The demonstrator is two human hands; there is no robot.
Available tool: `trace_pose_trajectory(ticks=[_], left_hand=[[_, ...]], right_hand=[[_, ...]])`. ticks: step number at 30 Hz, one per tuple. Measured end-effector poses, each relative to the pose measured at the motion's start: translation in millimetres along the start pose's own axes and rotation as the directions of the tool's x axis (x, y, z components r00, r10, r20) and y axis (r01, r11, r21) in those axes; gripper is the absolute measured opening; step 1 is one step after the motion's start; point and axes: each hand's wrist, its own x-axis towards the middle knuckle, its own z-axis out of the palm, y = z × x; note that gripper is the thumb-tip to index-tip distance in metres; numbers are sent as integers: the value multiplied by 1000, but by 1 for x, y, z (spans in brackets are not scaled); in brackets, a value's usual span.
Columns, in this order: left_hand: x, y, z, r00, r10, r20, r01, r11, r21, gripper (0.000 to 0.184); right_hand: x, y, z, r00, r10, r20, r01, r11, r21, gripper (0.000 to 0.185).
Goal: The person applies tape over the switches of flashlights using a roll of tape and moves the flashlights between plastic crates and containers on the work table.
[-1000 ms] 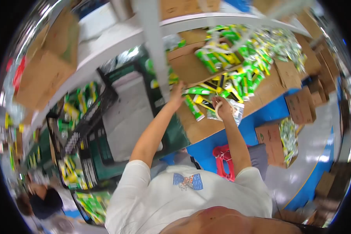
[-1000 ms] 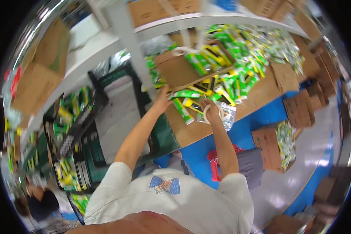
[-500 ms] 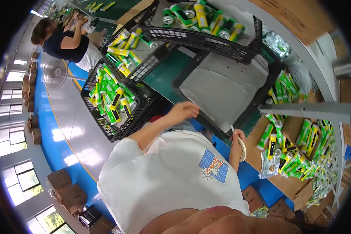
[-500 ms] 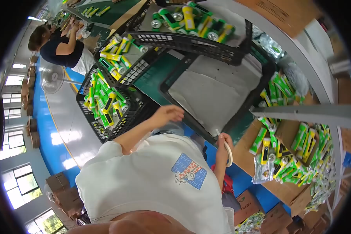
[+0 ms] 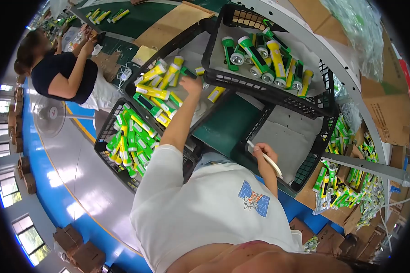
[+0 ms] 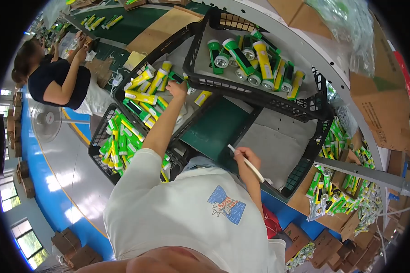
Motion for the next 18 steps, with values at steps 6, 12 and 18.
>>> trace_pose_trajectory(ticks=[6, 12, 18], left_hand=[[-4, 12, 10, 966, -164, 200, 122, 971, 207, 90], [35, -64, -31, 502, -168, 849, 688, 672, -274, 59], [-120, 31, -189, 393, 81, 916, 836, 383, -393, 45]], right_hand=[[6, -23, 33, 987, -94, 134, 132, 940, -315, 13], [25, -34, 39, 970, -122, 209, 192, 914, -359, 14], [50, -30, 40, 947, -142, 287, 175, 980, -94, 7]])
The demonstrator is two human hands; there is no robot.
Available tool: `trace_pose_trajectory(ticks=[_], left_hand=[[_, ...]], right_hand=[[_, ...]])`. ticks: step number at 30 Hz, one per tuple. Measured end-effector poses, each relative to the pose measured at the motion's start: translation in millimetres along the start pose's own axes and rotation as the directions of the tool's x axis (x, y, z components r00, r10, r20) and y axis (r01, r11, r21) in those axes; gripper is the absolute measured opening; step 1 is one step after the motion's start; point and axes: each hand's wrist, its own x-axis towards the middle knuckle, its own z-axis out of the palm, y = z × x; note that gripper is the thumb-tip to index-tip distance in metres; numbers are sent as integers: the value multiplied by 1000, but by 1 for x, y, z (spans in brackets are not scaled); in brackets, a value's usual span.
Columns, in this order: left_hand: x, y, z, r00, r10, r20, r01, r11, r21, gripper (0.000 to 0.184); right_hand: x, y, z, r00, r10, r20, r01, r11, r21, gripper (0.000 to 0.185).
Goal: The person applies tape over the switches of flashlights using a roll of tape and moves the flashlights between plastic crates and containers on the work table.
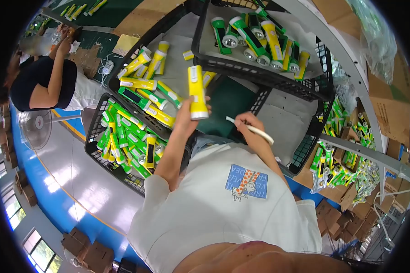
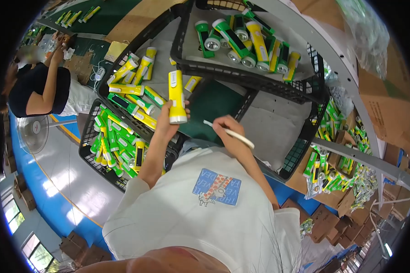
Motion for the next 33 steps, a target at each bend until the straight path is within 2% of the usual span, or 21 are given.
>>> trace_pose_trajectory(ticks=[1, 3, 5, 6, 7, 9, 11, 12, 16, 18, 24, 25, 26, 27, 28, 30, 31, 33], left_hand=[[-12, -15, 17, 998, 9, 65, -11, 999, 36, 44], [-24, -47, 46, 993, 95, 74, -108, 974, 197, 41], [-27, -68, 66, 965, 239, 106, -261, 902, 343, 37], [-28, -70, 74, 940, 291, 179, -341, 826, 449, 39], [-31, -71, 83, 939, 289, 185, -343, 821, 456, 39], [-38, -71, 98, 886, 366, 286, -463, 652, 601, 47], [-37, -78, 102, 879, 332, 341, -475, 648, 595, 50], [-37, -81, 103, 870, 305, 388, -487, 650, 583, 54], [-41, -92, 112, 872, 292, 392, -482, 646, 592, 52], [-37, -99, 109, 840, 334, 428, -542, 543, 641, 50], [-28, -111, 108, 862, 316, 397, -506, 475, 720, 46], [-29, -111, 110, 861, 317, 398, -507, 473, 720, 46], [-32, -111, 113, 892, 227, 391, -437, 655, 616, 46], [-34, -111, 116, 907, 133, 399, -333, 805, 490, 47], [-34, -112, 118, 906, 131, 402, -334, 804, 491, 47], [-32, -116, 123, 913, 138, 385, -315, 837, 447, 47], [-32, -115, 124, 912, 134, 387, -314, 836, 450, 47], [-32, -112, 129, 961, 23, 276, -133, 913, 385, 46]], right_hand=[[6, 1, 0, 994, -110, -7, 110, 986, 125, 7], [14, -8, -6, 972, -234, -4, 232, 962, 143, 5], [13, -13, -18, 976, -218, 19, 215, 971, 108, 5], [10, -14, -26, 979, -205, 15, 202, 972, 123, 5], [8, -13, -33, 981, -196, 11, 192, 971, 139, 6], [2, -7, -46, 975, -222, -13, 221, 964, 149, 7], [-2, -1, -56, 956, -291, -36, 292, 955, 40, 7], [-4, 1, -60, 955, -294, -42, 295, 955, 25, 8], [-11, 7, -73, 955, -293, -40, 293, 956, -1, 10], [-13, 10, -78, 957, -290, -31, 289, 957, -11, 11], [-15, 7, -87, 952, -299, -61, 292, 951, -97, 11], [-13, 11, -89, 975, -221, -34, 223, 973, 61, 13], [-11, 15, -93, 989, -148, 6, 144, 966, 214, 15], [-8, 13, -103, 994, -113, -13, 114, 987, 116, 17], [-8, 12, -107, 993, -114, -16, 115, 986, 117, 17], [-7, 9, -114, 992, 30, 120, -54, 978, 203, 18], [-7, 7, -116, 990, 23, 139, -55, 971, 231, 18], [-6, 12, -120, 990, 4, 139, -35, 976, 216, 19]])
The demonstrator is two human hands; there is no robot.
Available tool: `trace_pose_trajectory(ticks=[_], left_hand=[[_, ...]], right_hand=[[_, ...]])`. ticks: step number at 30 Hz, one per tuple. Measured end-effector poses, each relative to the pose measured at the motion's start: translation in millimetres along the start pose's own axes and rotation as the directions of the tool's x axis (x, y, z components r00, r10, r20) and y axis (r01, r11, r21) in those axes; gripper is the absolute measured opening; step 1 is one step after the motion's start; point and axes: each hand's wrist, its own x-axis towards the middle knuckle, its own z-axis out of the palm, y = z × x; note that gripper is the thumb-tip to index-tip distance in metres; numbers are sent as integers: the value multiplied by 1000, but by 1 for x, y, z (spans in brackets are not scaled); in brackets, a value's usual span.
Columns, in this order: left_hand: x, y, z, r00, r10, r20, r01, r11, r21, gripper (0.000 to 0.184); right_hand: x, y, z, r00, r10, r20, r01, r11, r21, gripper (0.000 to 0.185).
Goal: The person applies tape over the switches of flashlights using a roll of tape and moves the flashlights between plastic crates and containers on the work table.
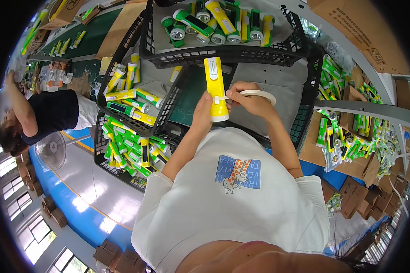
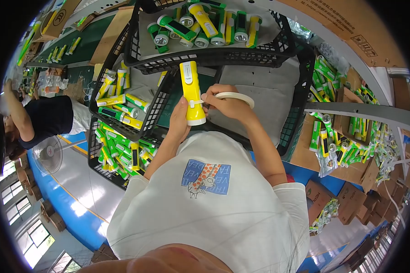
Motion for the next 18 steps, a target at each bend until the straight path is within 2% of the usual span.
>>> trace_pose_trajectory(ticks=[1, 2, 3, 4, 6, 8, 10, 12, 14, 16, 17, 18], left_hand=[[1, 3, 3, 1000, -2, 5, 2, 1000, 3, 46], [2, 8, 5, 998, -62, -5, 62, 995, -83, 45], [2, 10, 6, 992, -124, -11, 121, 978, -169, 44], [3, 9, 4, 992, -127, -10, 124, 978, -165, 44], [6, 7, -1, 984, -169, 49, 176, 954, -241, 41], [7, 9, 0, 986, -143, 85, 161, 951, -264, 39], [6, 10, 2, 986, -118, 122, 149, 947, -286, 37], [4, 8, 5, 996, -76, 53, 79, 996, -49, 35], [7, 5, 2, 997, -60, 51, 60, 998, 8, 35], [8, 3, -1, 998, -38, 46, 35, 997, 64, 35], [8, 3, -2, 999, -46, -2, 45, 994, -95, 35], [8, 4, -4, 997, -61, -49, 46, 967, -252, 35]], right_hand=[[0, 3, -2, 1000, -16, 11, 16, 1000, -20, 19], [0, 5, -2, 1000, 5, 28, -7, 998, 68, 20], [-1, 6, -3, 999, 12, 35, -14, 998, 66, 19], [-1, 7, -4, 999, 19, 42, -22, 998, 64, 19], [-2, 8, -2, 998, -11, 62, 4, 995, 100, 21], [-3, 11, -5, 994, -57, 95, 48, 994, 95, 23], [-4, 18, -5, 994, -66, 87, 48, 979, 197, 20], [-3, 29, -4, 997, -50, 63, 37, 982, 183, 15], [-3, 34, 0, 999, -24, 33, 17, 982, 187, 13], [-5, 28, 12, 995, -66, -71, 76, 984, 163, 12], [-11, 20, 22, 979, -140, -148, 163, 974, 156, 13], [-11, 28, 26, 878, -419, -233, 384, 905, -180, 13]])
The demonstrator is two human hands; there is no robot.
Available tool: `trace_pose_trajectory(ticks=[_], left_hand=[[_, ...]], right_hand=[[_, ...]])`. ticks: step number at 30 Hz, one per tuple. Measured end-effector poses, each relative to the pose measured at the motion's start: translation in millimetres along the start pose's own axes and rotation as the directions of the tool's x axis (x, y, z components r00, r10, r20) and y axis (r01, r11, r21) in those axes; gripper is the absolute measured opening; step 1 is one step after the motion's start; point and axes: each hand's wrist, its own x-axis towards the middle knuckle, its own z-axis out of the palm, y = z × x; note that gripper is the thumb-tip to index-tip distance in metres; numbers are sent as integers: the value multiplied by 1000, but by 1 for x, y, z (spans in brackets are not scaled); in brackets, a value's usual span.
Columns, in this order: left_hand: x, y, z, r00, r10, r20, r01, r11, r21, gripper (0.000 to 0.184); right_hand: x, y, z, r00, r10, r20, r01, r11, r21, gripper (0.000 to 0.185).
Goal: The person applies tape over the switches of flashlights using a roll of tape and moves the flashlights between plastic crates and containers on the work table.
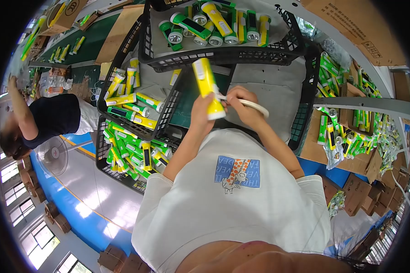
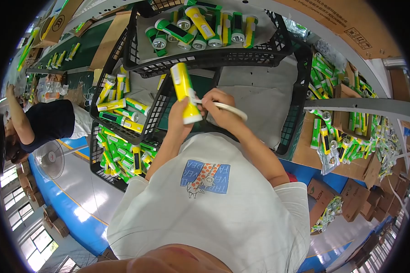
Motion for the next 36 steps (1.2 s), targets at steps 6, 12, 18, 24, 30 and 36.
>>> trace_pose_trajectory(ticks=[6, 12, 18, 24, 30, 36], left_hand=[[41, 114, -28, 921, 361, -145, -359, 932, 36, 29], [184, 133, -32, 813, 551, -192, -267, 644, 717, 54], [109, 120, -41, 353, 935, 28, -556, 186, 810, 30], [135, 150, -254, 313, 901, -299, 86, 287, 954, 19], [149, 150, -334, 562, 752, -345, 623, -111, 774, 55], [108, 163, -323, 892, 452, -25, 210, -366, 906, 62]], right_hand=[[-16, 29, -38, 958, 263, -118, -266, 964, -5, 15], [-3, 17, -19, 946, 311, 87, -296, 943, -151, 15], [-51, 34, -46, 760, 485, -433, -447, 873, 193, 24], [-85, 29, -22, 844, 145, -517, -410, 795, -446, 23], [-51, 10, 14, 896, 334, -293, -431, 812, -394, 19], [-53, 23, 27, 937, 324, -129, -347, 821, -453, 14]])
